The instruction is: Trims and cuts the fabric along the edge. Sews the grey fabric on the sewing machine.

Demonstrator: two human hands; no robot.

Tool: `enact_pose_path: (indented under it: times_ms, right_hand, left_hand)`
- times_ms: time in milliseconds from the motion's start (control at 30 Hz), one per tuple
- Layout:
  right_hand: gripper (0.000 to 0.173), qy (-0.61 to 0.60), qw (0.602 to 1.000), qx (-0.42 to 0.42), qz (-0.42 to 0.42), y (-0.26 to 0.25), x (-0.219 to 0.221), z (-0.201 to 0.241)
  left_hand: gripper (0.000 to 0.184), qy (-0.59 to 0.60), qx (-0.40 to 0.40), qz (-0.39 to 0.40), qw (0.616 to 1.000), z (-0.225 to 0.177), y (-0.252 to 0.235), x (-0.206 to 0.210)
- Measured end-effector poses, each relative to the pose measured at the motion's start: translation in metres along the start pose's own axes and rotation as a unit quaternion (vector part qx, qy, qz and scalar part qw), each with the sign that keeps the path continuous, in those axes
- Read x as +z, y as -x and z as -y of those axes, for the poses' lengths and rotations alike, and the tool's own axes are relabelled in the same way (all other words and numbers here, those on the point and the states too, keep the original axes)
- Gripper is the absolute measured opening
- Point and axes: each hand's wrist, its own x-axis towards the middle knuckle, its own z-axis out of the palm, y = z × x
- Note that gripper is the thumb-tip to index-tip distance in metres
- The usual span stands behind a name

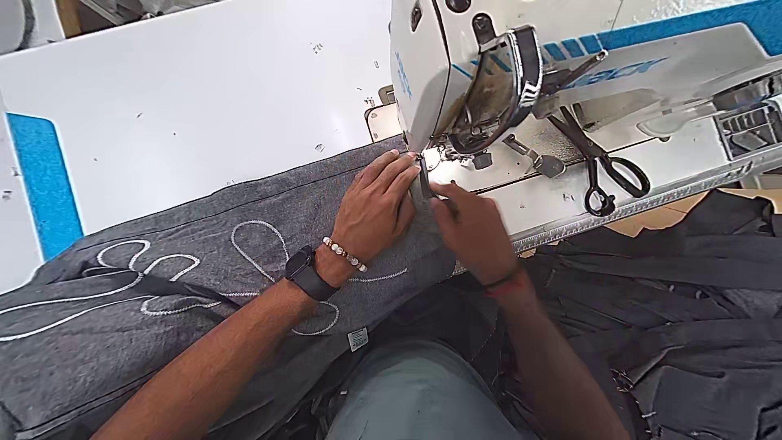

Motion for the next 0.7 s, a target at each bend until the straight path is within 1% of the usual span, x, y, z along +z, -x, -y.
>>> enact_pose_path:
  times_ms: [33, 67, 100, 133, 167, 233, 300, 333, 467, 567, 633, 700]
  right_hand:
    - [0.029, -0.001, 1.000, -0.003, -0.030, 0.000, -0.015, -0.012]
    - [0.027, 0.027, 0.997, 0.002, -0.068, -0.003, -0.032, -0.026]
    - [0.028, 0.069, 0.994, 0.009, -0.086, -0.006, -0.049, -0.042]
    - [0.029, 0.099, 0.991, 0.011, -0.088, -0.012, -0.063, -0.059]
    - [0.030, 0.112, 0.990, -0.003, -0.085, -0.021, -0.073, -0.076]
    - [0.028, 0.102, 0.991, -0.068, -0.054, -0.033, -0.078, -0.094]
    - [0.023, 0.073, 0.990, -0.120, -0.016, -0.028, -0.064, -0.082]
    - [0.022, 0.062, 0.989, -0.131, -0.020, -0.023, -0.050, -0.071]
    - [0.021, 0.065, 0.980, -0.138, -0.129, -0.019, 0.004, -0.034]
    - [0.022, 0.058, 0.964, -0.177, -0.189, -0.015, 0.022, -0.020]
    - [0.027, 0.063, 0.959, -0.218, -0.172, -0.004, 0.024, -0.016]
    - [0.034, 0.073, 0.961, -0.229, -0.139, 0.004, 0.029, -0.017]
  left_hand:
    - [0.043, 0.009, 0.008, 0.002, 1.000, 0.003, 0.002, 0.002]
    - [0.043, 0.013, 0.019, 0.003, 1.000, 0.007, 0.003, 0.002]
    - [0.043, 0.015, 0.031, 0.006, 0.999, 0.009, 0.003, 0.000]
    - [0.042, 0.015, 0.041, 0.012, 0.999, 0.011, 0.004, -0.003]
    - [0.041, 0.016, 0.052, 0.012, 0.998, 0.015, 0.003, -0.006]
    - [0.040, 0.020, 0.071, 0.013, 0.997, 0.021, 0.000, -0.010]
    - [0.040, 0.024, 0.077, 0.013, 0.997, 0.025, -0.001, -0.011]
    - [0.041, 0.026, 0.079, 0.014, 0.996, 0.026, -0.001, -0.010]
    - [0.044, 0.024, 0.088, 0.017, 0.996, 0.029, -0.003, -0.009]
    - [0.045, 0.023, 0.097, 0.026, 0.995, 0.034, -0.004, -0.009]
    - [0.045, 0.029, 0.119, 0.029, 0.992, 0.044, -0.007, -0.008]
    - [0.045, 0.026, 0.148, 0.038, 0.988, 0.057, -0.013, -0.009]
